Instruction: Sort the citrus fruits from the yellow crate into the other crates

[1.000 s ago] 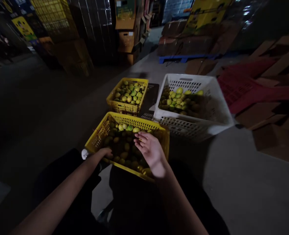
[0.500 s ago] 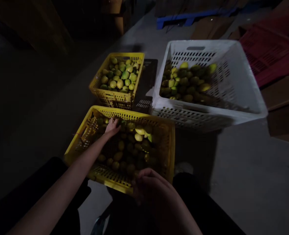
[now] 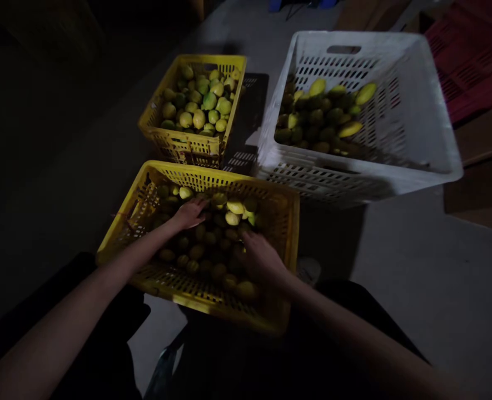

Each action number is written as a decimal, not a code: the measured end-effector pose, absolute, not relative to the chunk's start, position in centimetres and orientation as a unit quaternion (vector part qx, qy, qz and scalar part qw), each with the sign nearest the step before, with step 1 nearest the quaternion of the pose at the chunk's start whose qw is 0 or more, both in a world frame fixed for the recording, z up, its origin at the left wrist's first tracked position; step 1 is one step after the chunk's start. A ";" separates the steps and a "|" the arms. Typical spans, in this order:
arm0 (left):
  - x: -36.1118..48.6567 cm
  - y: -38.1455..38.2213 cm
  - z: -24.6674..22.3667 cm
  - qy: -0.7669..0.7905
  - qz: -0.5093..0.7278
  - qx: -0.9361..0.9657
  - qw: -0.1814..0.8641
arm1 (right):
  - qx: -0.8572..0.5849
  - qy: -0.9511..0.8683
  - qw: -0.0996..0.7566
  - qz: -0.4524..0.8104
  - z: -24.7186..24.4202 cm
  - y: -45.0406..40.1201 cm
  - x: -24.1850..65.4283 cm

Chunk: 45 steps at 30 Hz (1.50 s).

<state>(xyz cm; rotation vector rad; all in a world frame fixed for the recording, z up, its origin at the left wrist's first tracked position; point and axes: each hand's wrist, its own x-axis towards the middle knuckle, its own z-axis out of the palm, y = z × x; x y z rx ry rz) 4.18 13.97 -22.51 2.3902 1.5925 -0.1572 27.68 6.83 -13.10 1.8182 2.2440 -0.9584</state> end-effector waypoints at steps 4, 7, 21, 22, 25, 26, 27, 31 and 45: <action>7.8 16.5 -22.9 0.486 -0.067 0.866 0.099 | 0.646 0.734 0.058 -0.203 -16.7 13.3 24.4; 8.8 16.4 -23.1 0.492 -0.108 0.857 0.107 | 0.677 0.713 0.059 -0.171 -19.0 13.7 22.2; 7.5 13.7 -20.8 0.472 -0.160 0.850 0.171 | 0.674 0.693 0.114 -0.230 -19.0 13.4 24.6; 8.7 14.2 -21.2 0.462 -0.122 0.863 0.166 | 0.694 0.680 0.107 -0.211 -19.3 13.3 25.1; 12.8 15.5 -22.5 0.416 -0.061 0.893 0.162 | 0.707 0.656 0.140 -0.222 -20.8 11.9 26.3; 14.0 15.9 -22.9 0.410 -0.063 0.896 0.160 | 0.703 0.656 0.152 -0.229 -21.3 11.3 26.5; 15.1 16.3 -23.2 0.415 -0.075 0.893 0.159 | 0.698 0.661 0.156 -0.227 -21.7 10.6 26.6; 16.4 17.5 -24.0 0.514 -0.146 0.830 0.156 | 0.694 0.675 0.138 -0.210 -22.9 9.6 26.7; 6.4 15.3 -20.0 0.487 -0.318 0.763 0.282 | 0.585 0.560 0.004 -0.586 -21.4 11.1 25.6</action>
